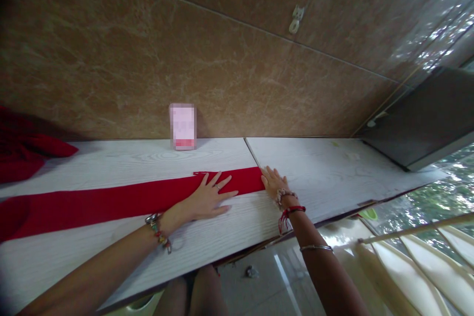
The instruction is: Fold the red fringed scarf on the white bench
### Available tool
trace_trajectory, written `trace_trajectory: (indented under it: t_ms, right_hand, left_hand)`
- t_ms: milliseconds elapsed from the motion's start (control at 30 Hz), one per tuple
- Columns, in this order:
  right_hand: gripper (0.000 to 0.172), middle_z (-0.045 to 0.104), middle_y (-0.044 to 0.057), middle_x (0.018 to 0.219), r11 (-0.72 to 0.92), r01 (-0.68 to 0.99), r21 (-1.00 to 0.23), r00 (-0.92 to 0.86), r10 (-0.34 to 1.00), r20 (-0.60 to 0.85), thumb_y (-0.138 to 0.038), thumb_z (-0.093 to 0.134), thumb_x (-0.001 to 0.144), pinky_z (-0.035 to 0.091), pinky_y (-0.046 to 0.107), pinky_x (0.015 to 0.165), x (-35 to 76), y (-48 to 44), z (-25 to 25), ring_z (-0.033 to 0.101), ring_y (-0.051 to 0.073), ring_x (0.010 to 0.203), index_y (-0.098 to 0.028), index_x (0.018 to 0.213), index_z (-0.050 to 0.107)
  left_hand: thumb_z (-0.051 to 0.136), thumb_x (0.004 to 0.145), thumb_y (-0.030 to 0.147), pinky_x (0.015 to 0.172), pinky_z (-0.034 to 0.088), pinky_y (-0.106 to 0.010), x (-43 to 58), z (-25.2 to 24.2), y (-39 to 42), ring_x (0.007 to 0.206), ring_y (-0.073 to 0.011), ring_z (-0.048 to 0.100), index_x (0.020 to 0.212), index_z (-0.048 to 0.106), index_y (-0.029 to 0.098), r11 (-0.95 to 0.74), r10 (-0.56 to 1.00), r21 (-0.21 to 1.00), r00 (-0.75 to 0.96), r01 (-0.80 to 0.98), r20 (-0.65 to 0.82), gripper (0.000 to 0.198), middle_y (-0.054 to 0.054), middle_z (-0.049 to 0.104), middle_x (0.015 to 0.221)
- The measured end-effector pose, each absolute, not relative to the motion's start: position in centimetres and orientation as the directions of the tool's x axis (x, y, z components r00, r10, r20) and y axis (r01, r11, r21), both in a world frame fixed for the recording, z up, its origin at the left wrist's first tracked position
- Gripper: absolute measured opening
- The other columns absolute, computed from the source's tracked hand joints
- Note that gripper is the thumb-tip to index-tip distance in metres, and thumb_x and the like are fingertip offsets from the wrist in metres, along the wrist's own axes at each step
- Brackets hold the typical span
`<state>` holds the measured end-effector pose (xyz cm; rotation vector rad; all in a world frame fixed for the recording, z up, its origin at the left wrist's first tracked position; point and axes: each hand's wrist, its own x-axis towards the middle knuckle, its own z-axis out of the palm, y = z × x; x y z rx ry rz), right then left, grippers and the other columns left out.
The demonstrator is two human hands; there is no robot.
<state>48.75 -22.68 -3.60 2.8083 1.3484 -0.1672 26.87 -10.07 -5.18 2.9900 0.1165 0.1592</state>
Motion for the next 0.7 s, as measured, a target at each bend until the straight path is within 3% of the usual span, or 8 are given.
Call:
trace_trajectory:
  t_ms: [67, 167, 267, 367, 500, 600, 700]
  right_hand:
    - [0.047, 0.027, 0.007, 0.142, -0.651, 0.757, -0.060, 0.648, 0.759, -0.060, -0.026, 0.024, 0.089, 0.030, 0.051, 0.098, 48.9, -22.4, -3.4, 0.023, 0.024, 0.129, -0.023, 0.135, 0.028]
    - [0.049, 0.029, 0.012, 0.140, -0.564, 0.820, -0.092, 0.571, 0.818, 0.071, -0.023, 0.025, 0.088, 0.030, 0.041, 0.100, 47.4, -21.4, -3.6, 0.022, 0.020, 0.129, -0.012, 0.136, 0.027]
    - [0.047, 0.028, 0.007, 0.141, -0.430, 0.901, -0.055, 0.433, 0.899, 0.065, -0.027, 0.027, 0.088, 0.027, 0.046, 0.101, 45.5, -20.8, -4.2, 0.022, 0.021, 0.129, -0.020, 0.134, 0.031]
    - [0.045, 0.026, 0.002, 0.142, -0.407, 0.913, -0.015, 0.407, 0.913, 0.002, -0.028, 0.024, 0.089, 0.023, 0.056, 0.099, 45.2, -21.2, -4.4, 0.021, 0.023, 0.130, -0.028, 0.133, 0.031]
    - [0.046, 0.027, 0.002, 0.141, -0.494, 0.869, 0.030, 0.495, 0.867, -0.051, -0.026, 0.023, 0.088, 0.024, 0.060, 0.096, 47.1, -22.0, -3.6, 0.023, 0.025, 0.129, -0.029, 0.134, 0.028]
    - [0.048, 0.029, 0.004, 0.141, -0.534, 0.841, 0.082, 0.536, 0.844, 0.004, -0.021, 0.025, 0.087, 0.023, 0.060, 0.097, 47.4, -21.9, -2.8, 0.024, 0.025, 0.128, -0.027, 0.134, 0.030]
    - [0.048, 0.027, 0.005, 0.141, -0.436, 0.896, 0.082, 0.432, 0.900, 0.060, -0.020, 0.025, 0.087, 0.022, 0.055, 0.100, 45.6, -21.2, -2.8, 0.022, 0.022, 0.129, -0.023, 0.135, 0.029]
  left_hand:
    - [0.028, 0.084, 0.058, 0.093, 0.012, -0.066, 26.9, -5.3, -10.0, 0.128, -0.0405, 0.013, 0.130, 0.033, 0.038, -0.987, 0.079, 0.149, 0.991, 0.062, 0.107, 0.050, -0.007, 0.021, 0.143]
    - [0.028, 0.084, 0.057, 0.093, 0.011, -0.066, 26.9, -5.4, -10.0, 0.128, -0.0397, 0.014, 0.129, 0.034, 0.039, -0.988, 0.070, 0.143, 0.990, 0.052, 0.123, 0.048, -0.006, 0.023, 0.143]
    - [0.029, 0.084, 0.057, 0.093, 0.010, -0.066, 27.0, -5.5, -10.0, 0.128, -0.0392, 0.013, 0.128, 0.034, 0.041, -0.989, 0.072, 0.134, 0.989, 0.055, 0.127, 0.047, -0.006, 0.024, 0.142]
    - [0.030, 0.084, 0.056, 0.093, 0.010, -0.066, 27.0, -5.6, -10.0, 0.129, -0.0386, 0.012, 0.128, 0.034, 0.042, -0.990, 0.075, 0.125, 0.989, 0.059, 0.129, 0.047, -0.005, 0.024, 0.142]
    - [0.031, 0.084, 0.056, 0.093, 0.013, -0.066, 26.9, -5.5, -10.0, 0.128, -0.0391, 0.014, 0.128, 0.035, 0.041, -0.991, 0.075, 0.124, 0.988, 0.059, 0.132, 0.046, -0.005, 0.023, 0.143]
    - [0.032, 0.084, 0.055, 0.092, 0.014, -0.066, 26.9, -5.3, -10.1, 0.128, -0.0392, 0.015, 0.127, 0.036, 0.040, -0.990, 0.078, 0.124, 0.987, 0.061, 0.140, 0.046, -0.006, 0.025, 0.142]
    - [0.028, 0.087, 0.050, 0.095, 0.016, -0.062, 27.0, -5.3, -10.2, 0.128, -0.0363, 0.019, 0.126, 0.039, 0.039, -0.988, 0.104, 0.131, 0.979, 0.082, 0.177, 0.042, -0.005, 0.028, 0.141]
